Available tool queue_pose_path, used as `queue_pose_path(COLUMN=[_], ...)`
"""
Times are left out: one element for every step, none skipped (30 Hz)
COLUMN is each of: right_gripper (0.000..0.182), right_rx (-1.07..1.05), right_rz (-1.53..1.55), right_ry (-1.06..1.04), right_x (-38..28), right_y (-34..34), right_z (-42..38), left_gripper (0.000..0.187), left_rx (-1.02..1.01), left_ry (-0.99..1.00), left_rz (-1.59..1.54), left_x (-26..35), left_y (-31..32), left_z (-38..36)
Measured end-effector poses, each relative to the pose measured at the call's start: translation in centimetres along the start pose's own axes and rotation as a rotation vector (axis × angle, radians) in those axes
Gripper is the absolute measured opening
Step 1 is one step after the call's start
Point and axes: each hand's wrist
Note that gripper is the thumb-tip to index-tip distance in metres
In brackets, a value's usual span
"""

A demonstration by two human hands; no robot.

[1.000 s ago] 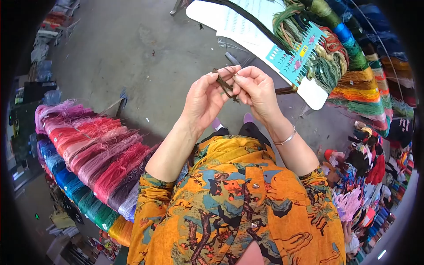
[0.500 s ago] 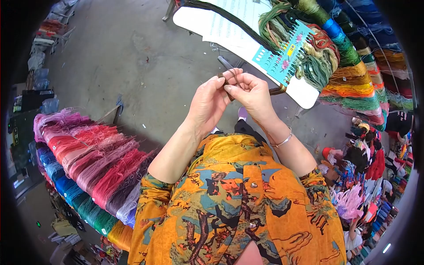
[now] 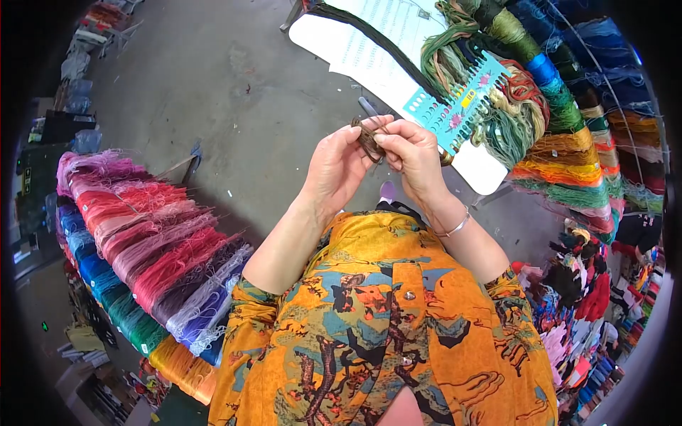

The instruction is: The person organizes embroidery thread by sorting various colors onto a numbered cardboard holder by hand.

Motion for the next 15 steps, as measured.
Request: queue_pose_path(right_gripper=[0.004,0.004,0.004,0.005,0.005,0.005,0.005,0.005,0.005,0.005,0.005,0.006,0.007,0.007,0.007], right_rx=[0.01,0.006,-0.008,-0.022,-0.026,-0.011,0.005,0.003,0.019,0.036,0.034,0.03,0.026,0.024,0.022], right_rz=[0.0,-0.001,0.008,0.017,0.016,0.023,0.031,0.031,0.048,0.066,0.065,0.068,0.071,0.07,0.068], right_ry=[0.006,0.004,0.009,0.013,0.013,0.012,0.013,0.013,0.015,0.018,0.017,0.018,0.02,0.02,0.024], right_x=[-0.1,-0.2,-0.3,-0.3,-0.4,-0.5,-0.6,-0.7,-0.9,-1.1,-1.1,-1.0,-1.0,-1.0,-1.1], right_y=[-0.1,-0.3,-0.6,-0.7,-0.8,-0.8,-0.7,-0.7,-0.7,-0.8,-0.9,-1.0,-1.1,-1.2,-1.3], right_z=[0.1,0.1,0.2,0.2,0.3,0.3,0.4,0.4,0.4,0.5,0.6,0.6,0.7,0.8,0.9], left_gripper=[0.038,0.036,0.036,0.035,0.033,0.033,0.032,0.03,0.03,0.029,0.028,0.028,0.027,0.026,0.026], left_rx=[-0.002,-0.004,-0.005,0.032,0.069,0.07,0.06,0.049,0.049,0.054,0.058,0.059,0.049,0.039,0.039], left_ry=[0.014,0.027,0.031,0.057,0.084,0.087,0.093,0.097,0.099,0.096,0.095,0.096,0.087,0.077,0.078], left_rz=[0.022,0.043,0.043,0.105,0.167,0.167,0.137,0.108,0.108,0.085,0.062,0.062,0.06,0.058,0.058], left_x=[0.0,-0.1,-0.3,-0.6,-0.7,-0.8,-0.8,-0.8,-0.9,-1.1,-1.1,-1.1,-1.1,-1.1,-1.1], left_y=[0.6,1.0,1.1,1.0,0.9,1.0,1.0,1.0,0.9,0.8,0.8,0.9,1.0,1.1,1.2], left_z=[-0.1,-0.1,0.0,0.1,0.2,0.3,0.3,0.5,0.6,0.8,0.9,0.9,1.0,1.0,1.0])
Point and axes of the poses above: each hand's wrist, its own z-axis towards the middle knuckle, its own y-axis out of the palm, x = y × z, and after that the axes turned 6 degrees about x, right-handed
